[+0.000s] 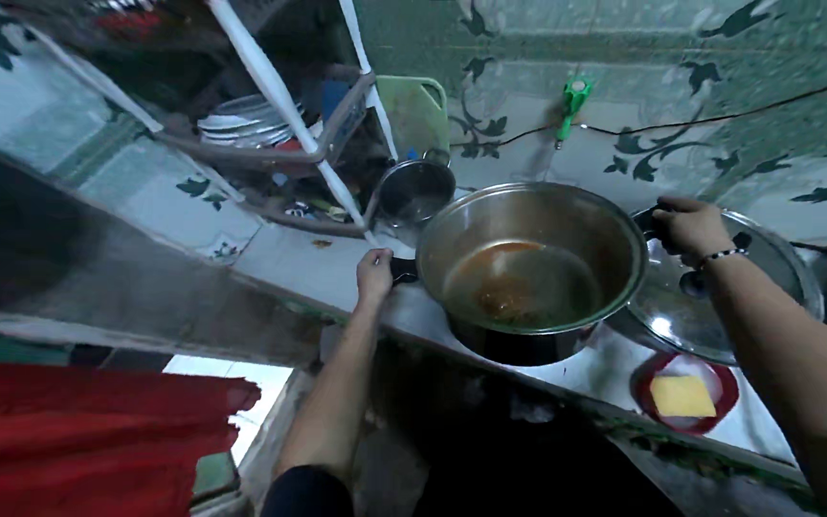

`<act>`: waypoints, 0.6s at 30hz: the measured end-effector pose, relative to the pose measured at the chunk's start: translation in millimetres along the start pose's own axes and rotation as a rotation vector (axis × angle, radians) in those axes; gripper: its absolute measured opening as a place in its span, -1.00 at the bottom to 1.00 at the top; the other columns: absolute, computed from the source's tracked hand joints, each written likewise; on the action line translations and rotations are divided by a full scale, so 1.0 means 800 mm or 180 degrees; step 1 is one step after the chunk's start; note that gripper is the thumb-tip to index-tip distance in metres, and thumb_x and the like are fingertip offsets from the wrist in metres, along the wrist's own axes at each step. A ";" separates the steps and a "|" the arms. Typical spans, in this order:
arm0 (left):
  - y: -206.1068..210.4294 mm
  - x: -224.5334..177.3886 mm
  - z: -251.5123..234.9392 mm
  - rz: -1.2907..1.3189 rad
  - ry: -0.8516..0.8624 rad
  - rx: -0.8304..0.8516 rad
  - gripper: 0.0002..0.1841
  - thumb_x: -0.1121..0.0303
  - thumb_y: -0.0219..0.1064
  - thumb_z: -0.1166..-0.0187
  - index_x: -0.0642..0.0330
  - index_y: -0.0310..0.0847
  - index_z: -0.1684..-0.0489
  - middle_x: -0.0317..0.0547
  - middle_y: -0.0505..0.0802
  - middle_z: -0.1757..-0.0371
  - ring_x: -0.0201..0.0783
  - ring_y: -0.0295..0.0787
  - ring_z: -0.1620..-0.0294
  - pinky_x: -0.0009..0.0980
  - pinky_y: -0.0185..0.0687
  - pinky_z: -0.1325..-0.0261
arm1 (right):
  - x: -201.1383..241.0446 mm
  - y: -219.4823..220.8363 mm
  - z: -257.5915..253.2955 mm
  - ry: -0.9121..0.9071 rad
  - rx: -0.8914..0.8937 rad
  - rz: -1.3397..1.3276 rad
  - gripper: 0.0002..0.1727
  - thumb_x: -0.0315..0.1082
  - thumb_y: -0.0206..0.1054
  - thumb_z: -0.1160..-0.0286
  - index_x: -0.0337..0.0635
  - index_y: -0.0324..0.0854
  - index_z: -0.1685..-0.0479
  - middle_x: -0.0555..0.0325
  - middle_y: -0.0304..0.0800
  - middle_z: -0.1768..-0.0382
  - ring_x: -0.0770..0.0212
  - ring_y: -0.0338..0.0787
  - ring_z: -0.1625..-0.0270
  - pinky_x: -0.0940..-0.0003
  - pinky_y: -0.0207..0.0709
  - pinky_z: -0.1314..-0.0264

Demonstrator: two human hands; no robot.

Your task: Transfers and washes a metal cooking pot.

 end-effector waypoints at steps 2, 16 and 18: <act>0.014 -0.007 -0.032 0.0019 0.0018 0.0075 -0.62 0.07 0.09 -0.86 0.14 0.67 -0.24 0.02 0.76 0.14 -0.24 0.48 0.56 -0.27 0.44 0.52 | 0.002 0.009 -0.030 0.0093 -0.0059 -0.0019 -0.50 -0.21 0.17 -0.78 -0.03 0.44 -0.66 -0.10 0.70 0.00 0.24 0.45 0.43 0.21 0.40 0.39; 0.070 -0.047 -0.168 -0.0531 0.0863 0.0136 -0.60 0.18 0.16 -0.84 0.38 0.64 -0.27 0.29 0.78 -0.23 0.12 0.73 -0.27 0.12 0.54 -0.41 | -0.003 0.071 -0.140 0.0408 -0.0344 -0.0044 -0.47 -0.23 0.12 -0.83 -0.10 0.36 -0.73 -0.36 0.59 -0.43 -0.27 0.75 -0.16 -0.27 0.60 -0.15; 0.078 -0.045 -0.174 -0.0600 0.0891 0.0236 -0.58 0.19 0.14 -0.85 0.40 0.61 -0.34 0.31 0.77 -0.28 0.14 0.71 -0.33 0.10 0.52 -0.46 | -0.006 0.073 -0.151 0.0436 -0.0435 0.0095 -0.47 -0.23 0.11 -0.82 -0.10 0.37 -0.73 -0.39 0.60 -0.43 -0.33 0.74 -0.21 -0.34 0.58 -0.18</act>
Point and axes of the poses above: each hand's wrist, its own z-axis away from the middle knuckle, its own y-axis out of the palm, x = y × z, the point moved 2 cm from there along -z, towards the middle knuckle
